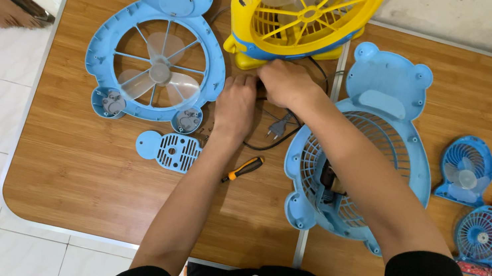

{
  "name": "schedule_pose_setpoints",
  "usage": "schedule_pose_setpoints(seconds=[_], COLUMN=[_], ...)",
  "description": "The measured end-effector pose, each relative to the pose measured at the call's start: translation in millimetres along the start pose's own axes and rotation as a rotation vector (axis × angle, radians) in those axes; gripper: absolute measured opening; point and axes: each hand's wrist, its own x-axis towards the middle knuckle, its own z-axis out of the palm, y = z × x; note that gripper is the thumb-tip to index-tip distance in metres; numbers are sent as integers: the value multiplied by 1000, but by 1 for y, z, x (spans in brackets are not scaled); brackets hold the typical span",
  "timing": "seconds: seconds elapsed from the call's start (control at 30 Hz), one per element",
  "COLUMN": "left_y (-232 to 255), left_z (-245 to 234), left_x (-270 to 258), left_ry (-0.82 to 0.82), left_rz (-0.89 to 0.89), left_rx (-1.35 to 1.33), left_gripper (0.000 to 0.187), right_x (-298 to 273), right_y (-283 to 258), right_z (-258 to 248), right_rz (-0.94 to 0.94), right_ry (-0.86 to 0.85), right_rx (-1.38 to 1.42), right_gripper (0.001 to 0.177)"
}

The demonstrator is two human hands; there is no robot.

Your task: The person assembles small electric fans on a wooden table using a screwdriver. They attach fan blades to motors, secure components with screws, and place the assembled units on the table. A larger disassembled fan remains nearby.

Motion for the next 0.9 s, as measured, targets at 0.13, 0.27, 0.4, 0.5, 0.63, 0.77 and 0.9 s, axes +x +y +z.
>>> schedule_pose_setpoints(seconds=[0.13,0.27,0.4,0.5,0.63,0.77,0.9], left_y=[4,8,11,9,9,13,14], left_z=[-7,-17,-24,-28,-25,-17,-14], left_x=[1,-3,-7,-10,-13,-19,-21], left_ry=[1,56,126,135,28,-55,-51], left_rz=[10,43,66,53,-26,-80,-140], left_rx=[-11,-83,-177,-138,-38,94,69], left_gripper=[29,23,22,20,25,29,22], right_x=[-1,-9,-20,-31,-40,-45,-47], right_y=[-3,-2,4,9,10,3,1], right_z=[0,-5,-5,-2,0,3,1], right_rz=[2,5,-24,-94,-38,49,38], right_ry=[-2,-11,36,138,141,73,64], right_rx=[-16,63,173,209,141,83,84], right_gripper=[39,28,22,23,33,40,39])
